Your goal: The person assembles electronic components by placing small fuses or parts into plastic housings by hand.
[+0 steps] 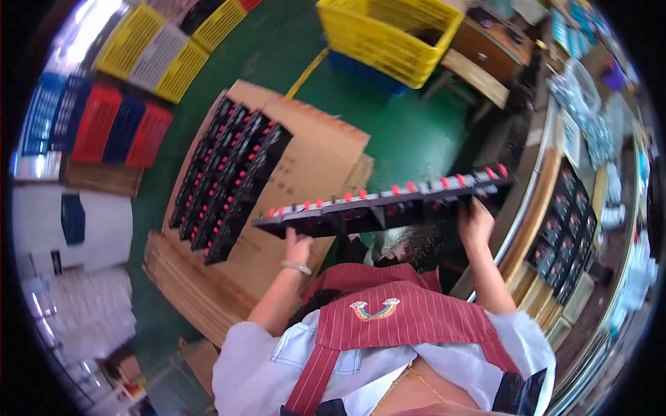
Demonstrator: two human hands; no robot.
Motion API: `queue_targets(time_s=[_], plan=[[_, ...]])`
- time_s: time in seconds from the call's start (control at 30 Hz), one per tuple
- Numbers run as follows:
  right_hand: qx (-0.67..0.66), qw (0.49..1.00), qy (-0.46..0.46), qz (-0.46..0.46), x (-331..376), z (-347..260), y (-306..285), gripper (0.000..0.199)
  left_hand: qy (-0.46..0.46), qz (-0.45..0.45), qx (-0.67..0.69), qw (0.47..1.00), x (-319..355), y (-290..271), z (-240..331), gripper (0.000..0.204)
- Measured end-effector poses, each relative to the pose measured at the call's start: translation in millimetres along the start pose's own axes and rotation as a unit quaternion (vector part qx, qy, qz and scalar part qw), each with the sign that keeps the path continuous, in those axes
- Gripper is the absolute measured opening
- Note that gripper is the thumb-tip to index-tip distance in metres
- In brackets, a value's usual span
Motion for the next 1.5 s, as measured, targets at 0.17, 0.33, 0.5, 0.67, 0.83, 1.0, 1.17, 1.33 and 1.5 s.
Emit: queue_targets(time_s=[0.17,0.33,0.5,0.67,0.83,1.0,1.17,1.33,1.5], plan=[[-0.114,0.975,-0.162,-0.104,-50,-246,216,0.025,-0.006,0.196,0.094,0.976,-51,-228,-51,0.051],[-0.241,0.939,-0.177,-0.171,-45,-397,429,0.036,0.055,0.322,0.256,0.910,-106,-343,-88,0.039],[-0.157,0.890,-0.099,-0.417,-22,-471,507,0.061,0.075,0.339,0.178,0.921,-146,-406,-121,0.033],[-0.109,0.860,-0.119,-0.484,-67,-355,435,0.058,-0.188,0.472,0.116,0.854,-129,-288,-136,0.027],[-0.250,0.846,-0.113,-0.457,-118,-158,240,0.041,-0.086,0.208,-0.121,0.967,-161,-140,-137,0.049],[-0.240,0.954,0.122,-0.135,-151,211,-13,0.037,0.063,-0.269,-0.233,0.932,-207,245,-9,0.023],[-0.116,0.861,0.456,0.194,-19,530,-221,0.031,0.139,-0.277,-0.232,0.922,-161,567,65,0.032],[-0.100,0.760,0.642,-0.036,49,724,-223,0.061,0.174,-0.592,-0.285,0.734,139,895,23,0.035],[-0.158,0.760,0.630,-0.040,39,789,-190,0.054,0.447,-0.739,-0.310,0.397,375,1043,-30,0.039]])
Point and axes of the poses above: each hand's wrist, its own x-axis away from the middle knuckle, its own y-axis out of the palm, z = x × y, the point moved 8 cm from there along -x, towards the middle knuckle, and after that the axes turned 11 degrees about x, right-handed, at the moved point
